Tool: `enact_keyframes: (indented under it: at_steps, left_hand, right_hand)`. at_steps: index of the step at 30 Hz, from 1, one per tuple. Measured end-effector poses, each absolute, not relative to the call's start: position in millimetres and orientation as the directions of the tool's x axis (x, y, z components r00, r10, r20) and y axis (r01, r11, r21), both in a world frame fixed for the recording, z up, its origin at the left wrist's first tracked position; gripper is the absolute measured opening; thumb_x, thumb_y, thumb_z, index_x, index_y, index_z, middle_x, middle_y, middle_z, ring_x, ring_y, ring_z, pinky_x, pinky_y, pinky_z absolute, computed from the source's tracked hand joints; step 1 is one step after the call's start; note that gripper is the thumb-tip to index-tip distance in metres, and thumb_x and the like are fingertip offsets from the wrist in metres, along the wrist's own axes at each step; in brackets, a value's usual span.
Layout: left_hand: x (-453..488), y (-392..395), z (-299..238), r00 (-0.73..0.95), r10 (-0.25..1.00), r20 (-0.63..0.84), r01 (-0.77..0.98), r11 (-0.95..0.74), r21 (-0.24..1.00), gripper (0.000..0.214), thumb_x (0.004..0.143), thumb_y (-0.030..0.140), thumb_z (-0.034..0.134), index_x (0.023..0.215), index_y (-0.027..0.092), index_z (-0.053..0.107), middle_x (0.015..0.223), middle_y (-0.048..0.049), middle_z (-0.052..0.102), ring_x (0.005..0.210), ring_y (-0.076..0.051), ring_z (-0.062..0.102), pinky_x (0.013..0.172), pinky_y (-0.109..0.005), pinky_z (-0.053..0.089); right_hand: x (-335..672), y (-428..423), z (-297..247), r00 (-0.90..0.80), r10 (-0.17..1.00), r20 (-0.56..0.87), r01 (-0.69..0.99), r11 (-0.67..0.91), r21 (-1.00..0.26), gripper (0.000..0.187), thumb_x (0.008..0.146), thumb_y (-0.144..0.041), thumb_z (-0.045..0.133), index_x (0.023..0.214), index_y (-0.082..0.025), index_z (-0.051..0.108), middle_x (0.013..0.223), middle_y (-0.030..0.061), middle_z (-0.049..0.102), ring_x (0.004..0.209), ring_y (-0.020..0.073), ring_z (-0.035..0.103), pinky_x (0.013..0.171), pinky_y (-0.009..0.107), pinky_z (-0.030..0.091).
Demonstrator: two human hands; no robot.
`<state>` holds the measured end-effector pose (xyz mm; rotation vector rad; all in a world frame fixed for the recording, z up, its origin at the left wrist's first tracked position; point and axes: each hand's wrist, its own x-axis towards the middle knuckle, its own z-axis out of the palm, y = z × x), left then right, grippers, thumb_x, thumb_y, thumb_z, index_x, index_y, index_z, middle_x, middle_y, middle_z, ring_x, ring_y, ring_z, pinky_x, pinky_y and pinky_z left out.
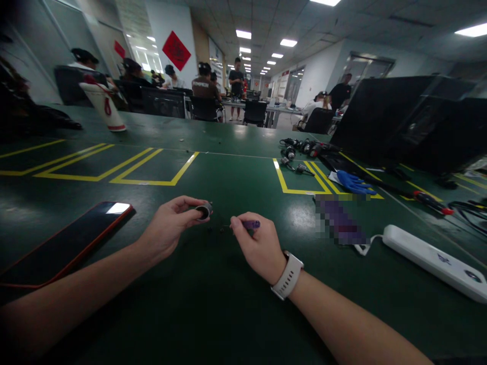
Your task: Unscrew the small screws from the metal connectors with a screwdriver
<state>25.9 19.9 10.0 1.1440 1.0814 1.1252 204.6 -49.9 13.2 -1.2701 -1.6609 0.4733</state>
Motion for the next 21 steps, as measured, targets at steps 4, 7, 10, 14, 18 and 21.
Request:
enact_keyframes:
  at_steps: [4, 7, 10, 14, 18, 21]
  left_hand:
    - [27, 16, 17, 0.132, 0.985, -0.116, -0.116, 0.131, 0.985, 0.015, 0.069, 0.005, 0.063, 0.082, 0.013, 0.064, 0.089, -0.0067, 0.069, 0.081, -0.017, 0.067, 0.075, -0.030, 0.056]
    - [27, 15, 19, 0.132, 0.983, -0.130, -0.107, 0.145, 0.984, 0.016, 0.071, 0.004, 0.061, 0.083, 0.013, 0.064, 0.088, -0.0068, 0.069, 0.082, -0.017, 0.067, 0.076, -0.029, 0.056]
    - [26, 17, 16, 0.159, 0.980, -0.122, -0.105, 0.140, 0.985, 0.017, 0.071, 0.005, 0.061, 0.086, 0.014, 0.064, 0.091, -0.0065, 0.069, 0.083, -0.016, 0.067, 0.077, -0.029, 0.056]
    - [23, 19, 12, 0.178, 0.977, -0.114, -0.102, 0.133, 0.986, 0.018, 0.071, 0.007, 0.063, 0.088, 0.014, 0.063, 0.092, -0.0065, 0.068, 0.083, -0.016, 0.067, 0.076, -0.028, 0.056]
    - [23, 19, 13, 0.179, 0.978, -0.104, -0.107, 0.124, 0.986, 0.018, 0.071, 0.007, 0.063, 0.088, 0.014, 0.063, 0.093, -0.0063, 0.068, 0.085, -0.017, 0.067, 0.077, -0.029, 0.056]
    - [25, 18, 15, 0.159, 0.980, -0.116, -0.126, 0.137, 0.983, 0.023, 0.071, 0.005, 0.062, 0.091, 0.015, 0.065, 0.097, -0.0069, 0.068, 0.086, -0.018, 0.067, 0.079, -0.030, 0.056]
  right_hand:
    - [207, -41, 7, 0.049, 0.952, 0.302, 0.475, 0.244, -0.845, 0.030, 0.086, -0.038, 0.049, 0.070, -0.017, 0.063, 0.061, 0.0016, 0.062, 0.057, 0.0139, 0.058, 0.054, 0.026, 0.045]
    - [207, -39, 4, 0.049, 0.960, 0.277, 0.453, 0.226, -0.863, 0.030, 0.085, -0.040, 0.049, 0.071, -0.017, 0.063, 0.061, 0.0015, 0.062, 0.057, 0.0136, 0.058, 0.055, 0.026, 0.045]
    - [206, -38, 2, 0.015, 0.966, 0.259, 0.461, 0.224, -0.859, 0.030, 0.086, -0.039, 0.048, 0.072, -0.017, 0.062, 0.061, 0.0012, 0.061, 0.057, 0.0133, 0.057, 0.054, 0.026, 0.044]
    - [206, -40, 6, -0.019, 0.961, 0.277, 0.515, 0.247, -0.821, 0.030, 0.086, -0.038, 0.047, 0.070, -0.017, 0.061, 0.060, 0.0004, 0.059, 0.057, 0.0129, 0.056, 0.054, 0.025, 0.042]
    - [209, -45, 14, -0.040, 0.955, 0.293, 0.579, 0.261, -0.773, 0.034, 0.087, -0.035, 0.045, 0.060, -0.017, 0.056, 0.052, -0.0023, 0.051, 0.050, 0.0112, 0.051, 0.051, 0.025, 0.037]
    - [210, -45, 14, -0.015, 0.975, 0.220, 0.527, 0.195, -0.827, 0.035, 0.087, -0.037, 0.046, 0.060, -0.017, 0.055, 0.051, -0.0025, 0.050, 0.049, 0.0113, 0.050, 0.050, 0.025, 0.037]
